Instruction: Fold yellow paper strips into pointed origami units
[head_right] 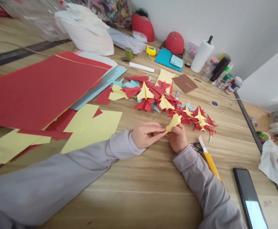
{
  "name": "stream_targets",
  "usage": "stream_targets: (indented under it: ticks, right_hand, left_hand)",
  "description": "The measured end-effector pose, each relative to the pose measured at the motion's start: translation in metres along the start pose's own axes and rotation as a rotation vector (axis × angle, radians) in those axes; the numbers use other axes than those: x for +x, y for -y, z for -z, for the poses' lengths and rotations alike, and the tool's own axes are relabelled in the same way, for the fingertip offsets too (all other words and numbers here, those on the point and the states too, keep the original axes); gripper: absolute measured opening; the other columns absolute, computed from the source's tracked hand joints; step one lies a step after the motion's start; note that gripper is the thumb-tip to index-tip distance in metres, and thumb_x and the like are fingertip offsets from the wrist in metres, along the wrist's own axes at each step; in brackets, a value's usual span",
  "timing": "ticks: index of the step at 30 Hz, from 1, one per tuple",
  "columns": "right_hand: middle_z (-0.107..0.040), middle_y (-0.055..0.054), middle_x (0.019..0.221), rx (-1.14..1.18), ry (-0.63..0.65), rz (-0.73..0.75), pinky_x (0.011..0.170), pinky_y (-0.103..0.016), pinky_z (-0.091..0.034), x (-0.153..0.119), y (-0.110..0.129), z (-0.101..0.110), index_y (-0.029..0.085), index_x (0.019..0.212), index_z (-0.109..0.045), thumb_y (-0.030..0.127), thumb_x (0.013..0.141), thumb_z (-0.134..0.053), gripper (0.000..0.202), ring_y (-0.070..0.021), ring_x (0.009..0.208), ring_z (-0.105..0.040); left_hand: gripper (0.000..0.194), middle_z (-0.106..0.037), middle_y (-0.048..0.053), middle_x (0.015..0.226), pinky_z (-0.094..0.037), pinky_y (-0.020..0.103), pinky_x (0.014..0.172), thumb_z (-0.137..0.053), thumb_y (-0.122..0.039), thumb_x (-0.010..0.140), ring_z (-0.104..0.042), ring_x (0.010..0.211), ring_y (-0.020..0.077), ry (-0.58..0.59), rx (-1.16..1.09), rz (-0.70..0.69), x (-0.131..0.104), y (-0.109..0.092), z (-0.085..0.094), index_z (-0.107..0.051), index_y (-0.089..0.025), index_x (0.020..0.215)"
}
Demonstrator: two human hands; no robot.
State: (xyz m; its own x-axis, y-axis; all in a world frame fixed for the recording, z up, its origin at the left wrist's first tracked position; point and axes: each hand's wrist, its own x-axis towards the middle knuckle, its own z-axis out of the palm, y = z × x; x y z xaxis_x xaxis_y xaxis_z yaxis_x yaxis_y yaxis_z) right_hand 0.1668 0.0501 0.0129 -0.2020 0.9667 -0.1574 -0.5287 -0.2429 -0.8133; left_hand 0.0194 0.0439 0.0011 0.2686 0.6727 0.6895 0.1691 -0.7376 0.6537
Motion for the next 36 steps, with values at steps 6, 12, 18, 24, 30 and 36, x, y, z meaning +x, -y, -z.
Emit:
stream_targets:
  ticks: [6,12,18,24,30,36]
  right_hand:
    - [-0.038,0.005,0.056,0.207,0.209,-0.169,0.04,-0.019,-0.032,0.0,0.009,0.005,0.019,0.059,-0.04,0.019,0.054,-0.053,0.014,-0.0065,0.046,-0.032]
    - [-0.033,0.005,0.053,0.115,0.274,-0.163,0.034,-0.019,-0.024,-0.001,0.01,0.005,0.02,0.058,-0.038,0.022,0.055,-0.054,0.016,-0.0069,0.044,-0.025]
    - [-0.047,0.005,0.058,0.086,0.142,-0.135,0.039,-0.018,-0.033,0.0,0.007,0.005,0.019,0.064,-0.05,0.021,0.055,-0.06,0.013,-0.0072,0.048,-0.041]
    - [-0.062,0.005,0.064,-0.025,0.063,-0.024,0.054,-0.021,-0.045,0.0,0.001,0.006,0.021,0.068,-0.059,0.02,0.061,-0.07,0.013,-0.0086,0.059,-0.055]
    - [-0.065,0.003,0.065,-0.063,0.024,0.064,0.055,-0.024,-0.046,-0.003,-0.004,0.006,0.02,0.069,-0.064,0.017,0.059,-0.074,0.015,-0.0102,0.058,-0.057]
    - [-0.061,0.004,0.059,-0.061,-0.065,0.187,0.048,-0.025,-0.042,-0.003,-0.002,0.017,0.02,0.07,-0.064,0.021,0.057,-0.076,0.018,-0.0094,0.049,-0.051]
  left_hand:
    - [0.021,-0.06,0.005,0.065,-0.04,0.023,0.053,-0.05,-0.022,0.083,-0.05,0.054,0.0099,0.001,-0.018,0.052,0.001,-0.002,0.003,-0.062,-0.014,0.068]
    - [0.025,-0.059,0.004,0.064,-0.042,0.023,0.056,-0.049,-0.026,0.084,-0.051,0.057,0.0103,-0.039,-0.014,0.16,0.002,0.0,0.003,-0.064,-0.013,0.068]
    - [0.026,-0.054,0.002,0.06,-0.04,0.022,0.053,-0.049,-0.028,0.085,-0.048,0.054,0.0089,-0.028,-0.048,0.207,0.004,-0.002,0.005,-0.064,-0.014,0.069]
    - [0.022,-0.059,0.004,0.077,-0.039,0.02,0.044,-0.057,-0.032,0.078,-0.045,0.045,0.0047,0.009,-0.229,0.32,0.003,-0.002,0.003,-0.065,-0.012,0.084]
    - [0.025,-0.06,0.003,0.071,-0.04,0.02,0.045,-0.061,-0.025,0.074,-0.045,0.047,0.0063,-0.024,-0.139,0.292,-0.002,0.006,-0.004,-0.066,-0.014,0.096]
    - [0.018,-0.062,0.007,0.078,-0.039,0.021,0.045,-0.057,-0.02,0.076,-0.049,0.051,0.0077,-0.071,-0.178,0.275,-0.001,0.014,-0.003,-0.07,-0.015,0.087]
